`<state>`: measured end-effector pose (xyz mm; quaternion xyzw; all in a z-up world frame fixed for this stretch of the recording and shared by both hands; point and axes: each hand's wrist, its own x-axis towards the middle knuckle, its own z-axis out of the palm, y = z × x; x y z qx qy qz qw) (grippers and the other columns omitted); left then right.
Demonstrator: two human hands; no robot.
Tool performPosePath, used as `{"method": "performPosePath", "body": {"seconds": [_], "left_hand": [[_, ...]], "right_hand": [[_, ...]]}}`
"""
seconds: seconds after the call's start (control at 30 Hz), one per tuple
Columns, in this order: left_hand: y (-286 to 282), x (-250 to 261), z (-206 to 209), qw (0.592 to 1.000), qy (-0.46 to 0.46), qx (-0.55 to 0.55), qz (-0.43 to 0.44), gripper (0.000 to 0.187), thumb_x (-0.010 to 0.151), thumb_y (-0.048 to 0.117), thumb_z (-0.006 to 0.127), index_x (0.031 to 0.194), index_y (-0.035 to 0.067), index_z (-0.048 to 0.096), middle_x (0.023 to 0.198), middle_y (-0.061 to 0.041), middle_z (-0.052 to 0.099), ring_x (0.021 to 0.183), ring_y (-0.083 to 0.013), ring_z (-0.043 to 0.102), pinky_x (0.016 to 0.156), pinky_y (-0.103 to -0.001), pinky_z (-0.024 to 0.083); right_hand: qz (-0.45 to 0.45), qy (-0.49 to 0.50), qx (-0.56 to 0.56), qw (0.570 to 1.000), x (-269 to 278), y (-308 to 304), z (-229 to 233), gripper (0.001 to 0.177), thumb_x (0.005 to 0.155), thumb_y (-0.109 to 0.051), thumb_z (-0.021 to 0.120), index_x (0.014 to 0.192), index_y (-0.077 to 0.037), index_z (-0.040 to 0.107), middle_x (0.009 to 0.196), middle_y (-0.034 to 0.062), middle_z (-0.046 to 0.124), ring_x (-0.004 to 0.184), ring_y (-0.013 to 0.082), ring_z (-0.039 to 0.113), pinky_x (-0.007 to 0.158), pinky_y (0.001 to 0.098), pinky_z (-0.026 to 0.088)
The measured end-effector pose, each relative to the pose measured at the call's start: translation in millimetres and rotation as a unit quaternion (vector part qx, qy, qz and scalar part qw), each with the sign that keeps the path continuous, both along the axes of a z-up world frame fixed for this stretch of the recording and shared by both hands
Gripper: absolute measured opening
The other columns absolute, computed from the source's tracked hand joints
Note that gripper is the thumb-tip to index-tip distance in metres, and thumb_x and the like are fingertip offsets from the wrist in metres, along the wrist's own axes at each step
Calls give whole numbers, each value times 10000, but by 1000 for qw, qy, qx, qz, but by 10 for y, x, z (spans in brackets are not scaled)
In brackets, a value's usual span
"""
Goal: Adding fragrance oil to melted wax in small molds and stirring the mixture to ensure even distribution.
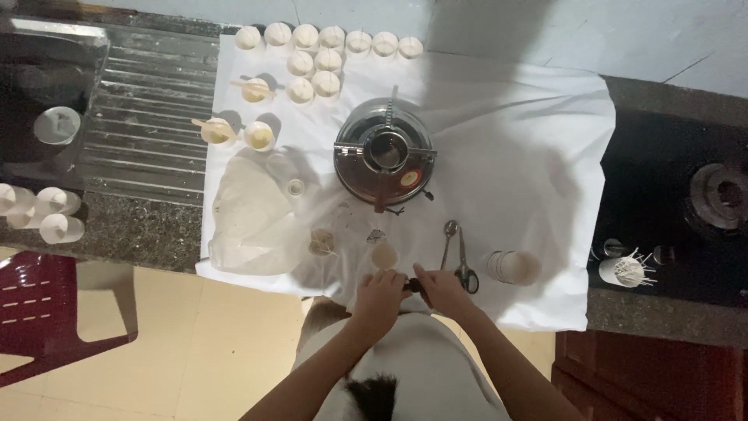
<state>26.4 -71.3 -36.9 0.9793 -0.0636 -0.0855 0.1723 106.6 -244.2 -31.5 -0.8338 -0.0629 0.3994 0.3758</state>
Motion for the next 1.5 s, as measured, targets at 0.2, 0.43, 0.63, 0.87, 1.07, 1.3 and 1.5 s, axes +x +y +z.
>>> {"method": "performPosePath", "body": {"seconds": [0.2, 0.43, 0.63, 0.87, 1.07, 1.3, 1.5], "left_hand": [[-31, -43, -203, 999, -21, -20, 20, 301, 1016, 406, 632, 1158, 143, 661, 945, -23, 652, 917, -186, 662, 829, -360, 535], [-10, 90, -115, 1000, 15, -22, 3, 352, 1022, 421, 621, 1197, 118, 656, 1003, -51, 653, 956, -214, 672, 852, -375, 524], [168, 97, 338, 941, 218, -251, 63, 779, 995, 424, 659, 1592, 48, 326, 1489, -202, 470, 1405, -328, 475, 1131, -419, 449], [543, -191, 161, 886, 192, -372, 200, 450, 1010, 237, 618, 1448, 160, 544, 1282, -92, 632, 1177, -285, 617, 1005, -432, 528], [818, -570, -404, 865, 89, -381, 314, 375, 941, 135, 690, 1314, 138, 658, 1074, -93, 730, 966, -238, 691, 857, -374, 573], [1101, -544, -258, 814, 118, -354, 444, 326, 977, 246, 637, 1288, 148, 657, 1154, -113, 723, 1033, -259, 710, 910, -393, 593], [1210, -394, -337, 813, 99, -330, 470, 486, 992, 289, 623, 1391, 19, 557, 1184, -207, 684, 1071, -334, 696, 914, -448, 594]], "right_hand": [[-22, 17, 6, 1000, -52, -46, -235, 716, 1051, -662, 414, 601, -146, 624, 530, 51, 618, 507, 191, 551, 591, 334, 494], [-204, 200, 5, 958, -57, 168, 152, 777, 969, -771, 476, 723, -36, 532, 593, 129, 485, 533, 221, 493, 586, 391, 452], [-147, 64, -58, 985, 290, 49, -59, 577, 866, -635, 743, 867, -58, 731, 706, 93, 729, 712, 213, 661, 645, 332, 515], [72, -38, -267, 960, 663, 209, -447, 519, 987, -539, 575, 669, -132, 526, 512, 43, 551, 445, 150, 551, 468, 302, 495], [35, -48, -280, 958, 703, 283, -345, 440, 1016, -462, 581, 794, -82, 571, 608, 98, 614, 523, 218, 619, 547, 349, 511], [22, -91, -235, 967, 592, 235, -163, 412, 1024, -414, 550, 761, -98, 570, 619, 93, 605, 551, 221, 612, 590, 357, 528], [4, -156, -143, 977, 86, 482, 23, 434, 1021, -465, 570, 938, -55, 686, 833, 152, 659, 802, 312, 683, 734, 419, 536]]}}
